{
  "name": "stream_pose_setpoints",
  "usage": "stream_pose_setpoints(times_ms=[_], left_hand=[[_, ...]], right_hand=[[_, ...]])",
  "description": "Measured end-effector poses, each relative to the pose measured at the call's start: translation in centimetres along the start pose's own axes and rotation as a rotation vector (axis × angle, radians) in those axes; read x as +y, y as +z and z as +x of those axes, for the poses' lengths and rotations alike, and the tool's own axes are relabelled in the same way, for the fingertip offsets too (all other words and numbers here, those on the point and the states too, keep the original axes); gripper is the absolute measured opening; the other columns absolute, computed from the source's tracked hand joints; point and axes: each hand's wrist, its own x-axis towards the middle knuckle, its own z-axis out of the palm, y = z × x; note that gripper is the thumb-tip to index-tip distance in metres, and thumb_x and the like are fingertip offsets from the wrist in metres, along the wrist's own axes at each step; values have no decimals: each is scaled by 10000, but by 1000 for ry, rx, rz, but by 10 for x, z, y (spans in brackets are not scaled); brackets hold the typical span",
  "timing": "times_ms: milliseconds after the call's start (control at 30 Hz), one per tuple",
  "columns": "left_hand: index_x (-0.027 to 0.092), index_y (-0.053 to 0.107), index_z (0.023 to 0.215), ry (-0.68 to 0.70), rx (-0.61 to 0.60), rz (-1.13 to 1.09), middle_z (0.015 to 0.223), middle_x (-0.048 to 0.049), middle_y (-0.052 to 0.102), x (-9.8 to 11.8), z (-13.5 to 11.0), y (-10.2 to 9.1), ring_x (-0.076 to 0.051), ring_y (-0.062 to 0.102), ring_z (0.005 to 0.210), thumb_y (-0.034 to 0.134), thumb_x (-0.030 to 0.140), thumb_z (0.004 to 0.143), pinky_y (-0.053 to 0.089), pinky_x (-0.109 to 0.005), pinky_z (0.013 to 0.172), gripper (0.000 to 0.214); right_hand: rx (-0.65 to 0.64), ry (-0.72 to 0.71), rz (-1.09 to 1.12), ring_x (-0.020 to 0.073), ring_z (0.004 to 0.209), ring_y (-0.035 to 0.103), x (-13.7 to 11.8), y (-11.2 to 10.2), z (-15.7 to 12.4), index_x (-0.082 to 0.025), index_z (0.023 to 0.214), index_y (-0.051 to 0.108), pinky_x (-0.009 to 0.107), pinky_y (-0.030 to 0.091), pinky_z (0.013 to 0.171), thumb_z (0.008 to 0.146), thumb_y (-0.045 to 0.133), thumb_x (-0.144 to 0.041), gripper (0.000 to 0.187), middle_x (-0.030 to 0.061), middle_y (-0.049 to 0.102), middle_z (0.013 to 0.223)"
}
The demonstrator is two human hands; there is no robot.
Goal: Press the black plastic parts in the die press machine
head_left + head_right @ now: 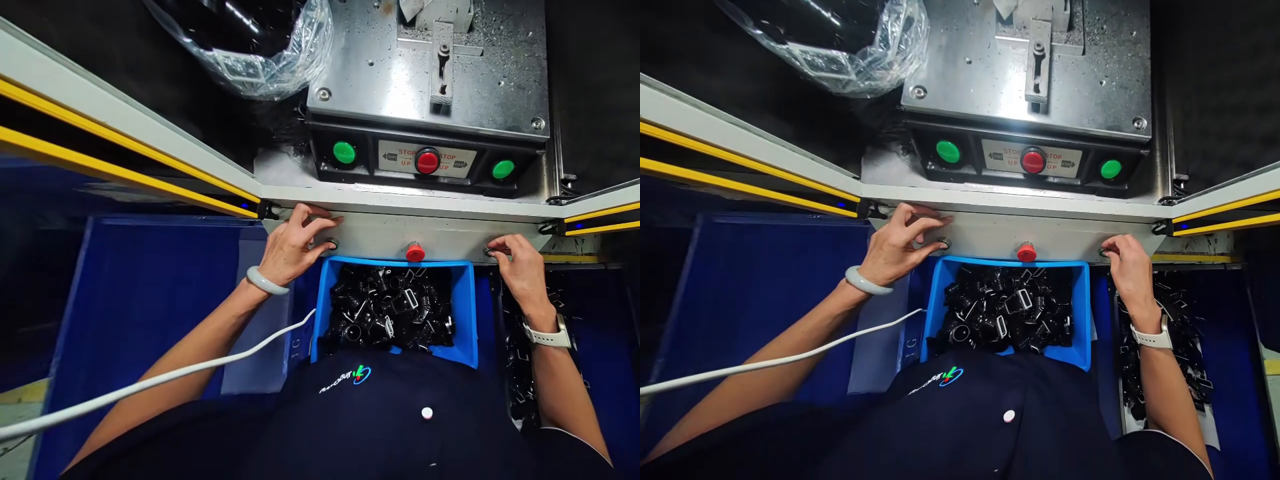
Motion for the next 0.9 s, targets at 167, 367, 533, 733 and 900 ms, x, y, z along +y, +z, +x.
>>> stream_pose_setpoints(times_ms=[167, 367, 533, 733, 900], left_hand=[[275, 693, 1318, 24, 70, 87, 1296, -122, 626, 11, -7, 0, -249, 669, 902, 671, 346, 983, 546, -374, 790, 344], [256, 746, 1195, 323, -430, -63, 1047, -30, 768, 42, 2, 18, -164, 718, 862, 540, 300, 1060, 519, -238, 752, 250], [215, 748, 1217, 467, -868, 132, 1075, -88, 800, 76, 28, 49, -228, 759, 945, 572, 120, 965, 531, -267, 755, 322], [138, 733, 1059, 604, -883, 214, 1166, -138, 736, 86, 26, 65, -224, 721, 809, 744, 142, 876, 465, -283, 622, 184], [107, 713, 1069, 552, -832, 232, 1208, -157, 697, 87, 12, 71, -225, 697, 808, 735, 238, 928, 413, -295, 595, 194]], right_hand=[[59, -12, -39, 261, 957, 654, 0, 9, -7, -193, 1003, 679, 404, 535, 872, 962, 534, -158, 154, 108, 705, 1030], [7, -158, -382, 258, 1033, 593, -36, 29, -37, -181, 1116, 682, 338, 477, 802, 1073, 506, -255, 195, 103, 712, 1049], [-228, -171, -626, 207, 873, 587, -72, 49, -43, -142, 1127, 655, 305, 351, 612, 983, 456, -5, 282, 108, 689, 986], [-432, -169, -668, 205, 878, 630, -83, 59, -46, -129, 1127, 630, 289, 397, 651, 969, 426, 22, 299, 127, 690, 990], [-589, -141, -657, 277, 951, 680, -71, 95, -49, -106, 1016, 678, 347, 512, 755, 916, 461, 35, 278, 173, 714, 942]])
